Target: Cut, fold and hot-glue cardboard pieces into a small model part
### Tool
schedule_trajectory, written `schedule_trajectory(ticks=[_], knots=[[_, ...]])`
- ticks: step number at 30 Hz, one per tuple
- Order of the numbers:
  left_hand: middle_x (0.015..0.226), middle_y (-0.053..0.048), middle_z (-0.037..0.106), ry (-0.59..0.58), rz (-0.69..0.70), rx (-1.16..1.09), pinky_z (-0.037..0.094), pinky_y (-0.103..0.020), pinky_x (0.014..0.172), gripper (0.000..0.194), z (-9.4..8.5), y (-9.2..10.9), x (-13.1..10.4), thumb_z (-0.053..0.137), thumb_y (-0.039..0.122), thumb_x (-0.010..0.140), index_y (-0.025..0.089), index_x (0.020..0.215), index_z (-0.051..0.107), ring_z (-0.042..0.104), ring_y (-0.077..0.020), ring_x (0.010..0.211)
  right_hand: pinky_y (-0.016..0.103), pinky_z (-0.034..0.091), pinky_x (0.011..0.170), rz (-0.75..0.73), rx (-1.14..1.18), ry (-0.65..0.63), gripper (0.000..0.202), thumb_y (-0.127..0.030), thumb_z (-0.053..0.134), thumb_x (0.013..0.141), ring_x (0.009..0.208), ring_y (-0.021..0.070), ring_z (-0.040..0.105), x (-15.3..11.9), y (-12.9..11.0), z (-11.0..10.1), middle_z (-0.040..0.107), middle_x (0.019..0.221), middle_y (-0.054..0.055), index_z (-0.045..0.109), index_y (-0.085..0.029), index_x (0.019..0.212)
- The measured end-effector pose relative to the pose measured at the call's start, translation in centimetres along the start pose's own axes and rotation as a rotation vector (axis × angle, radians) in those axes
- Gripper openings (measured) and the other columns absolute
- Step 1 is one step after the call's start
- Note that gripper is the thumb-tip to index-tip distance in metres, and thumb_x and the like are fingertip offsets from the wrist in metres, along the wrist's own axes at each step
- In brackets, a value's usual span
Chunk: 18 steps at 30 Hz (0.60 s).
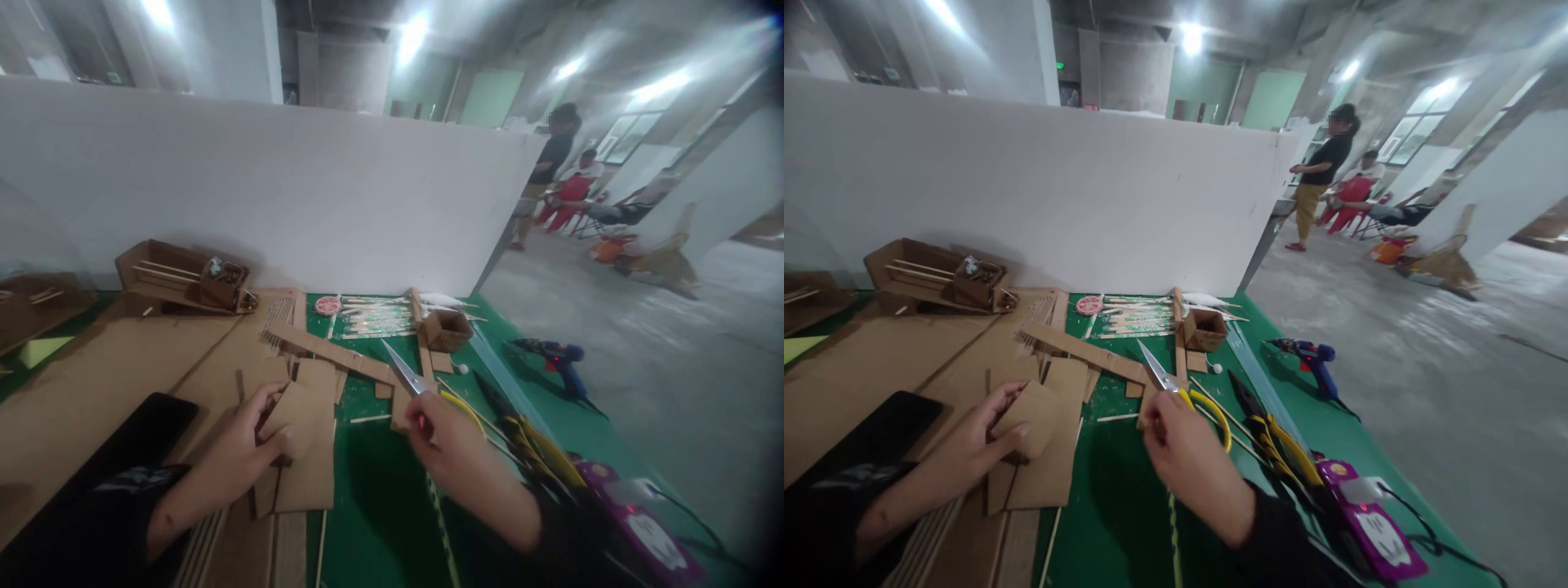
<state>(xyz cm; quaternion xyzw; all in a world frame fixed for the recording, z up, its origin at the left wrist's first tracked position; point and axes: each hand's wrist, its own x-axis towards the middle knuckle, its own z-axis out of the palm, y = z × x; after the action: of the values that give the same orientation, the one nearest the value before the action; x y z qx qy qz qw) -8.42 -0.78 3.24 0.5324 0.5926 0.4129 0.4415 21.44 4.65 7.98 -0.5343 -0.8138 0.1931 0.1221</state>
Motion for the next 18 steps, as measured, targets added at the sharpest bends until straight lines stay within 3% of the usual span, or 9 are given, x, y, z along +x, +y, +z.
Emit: schedule_trajectory(ticks=[3, 6, 9, 14, 18], knots=[[0.146, -0.015, 0.048, 0.02, -0.135, -0.181, 0.058, -0.036, 0.08, 0.067, 0.5, 0.2, -0.3, 0.068, 0.044, 0.081, 0.02, 0.137, 0.043, 0.063, -0.0314, 0.112, 0.027, 0.041, 0.061, -0.019, 0.207, -0.213, 0.024, -0.041, 0.051, 0.091, 0.074, 0.0192, 0.063, 0.2, -3.5, 2.1, 0.069, 0.084, 0.005, 0.063, -0.02, 0.092], [0.145, -0.013, 0.051, 0.037, -0.186, -0.308, 0.057, -0.036, 0.086, 0.069, 0.9, 0.2, -0.7, 0.072, 0.044, 0.078, 0.019, 0.136, 0.043, 0.058, -0.0317, 0.122, 0.027, 0.037, 0.055, 0.075, 0.342, -0.3, 0.042, -0.055, 0.066, 0.077, 0.069, 0.0203, 0.063, 1.6, -5.5, 4.8, 0.07, 0.083, 0.007, 0.063, -0.017, 0.094], [0.128, -0.012, 0.065, 0.088, -0.187, -0.342, 0.052, -0.038, 0.094, 0.059, 1.0, -0.5, -1.1, 0.07, 0.04, 0.079, 0.017, 0.129, 0.049, 0.06, -0.0302, 0.12, 0.025, 0.038, 0.056, 0.1, 0.416, -0.349, 0.046, -0.054, 0.075, 0.068, 0.073, 0.0198, 0.063, 3.3, -5.9, 6.7, 0.072, 0.086, 0.007, 0.065, -0.016, 0.093], [0.104, -0.01, 0.073, 0.214, -0.3, -0.308, 0.053, -0.042, 0.086, 0.045, 1.0, -1.5, -1.5, 0.07, 0.039, 0.075, 0.015, 0.111, 0.059, 0.067, -0.0327, 0.104, 0.021, 0.036, 0.049, 0.082, 0.569, -0.534, 0.027, -0.042, 0.075, 0.07, 0.058, 0.0125, 0.057, 4.4, -5.6, 7.4, 0.066, 0.064, 0.0, 0.069, -0.015, 0.068], [0.106, -0.007, 0.073, 0.259, -0.239, -0.334, 0.051, -0.04, 0.09, 0.045, 1.3, -0.7, -1.6, 0.067, 0.035, 0.077, 0.017, 0.116, 0.055, 0.066, -0.0292, 0.107, 0.022, 0.045, 0.054, 0.059, 0.749, -0.636, 0.027, -0.037, 0.074, 0.073, 0.062, 0.0133, 0.059, 3.7, -5.4, 6.0, 0.069, 0.075, 0.001, 0.07, -0.014, 0.086]])
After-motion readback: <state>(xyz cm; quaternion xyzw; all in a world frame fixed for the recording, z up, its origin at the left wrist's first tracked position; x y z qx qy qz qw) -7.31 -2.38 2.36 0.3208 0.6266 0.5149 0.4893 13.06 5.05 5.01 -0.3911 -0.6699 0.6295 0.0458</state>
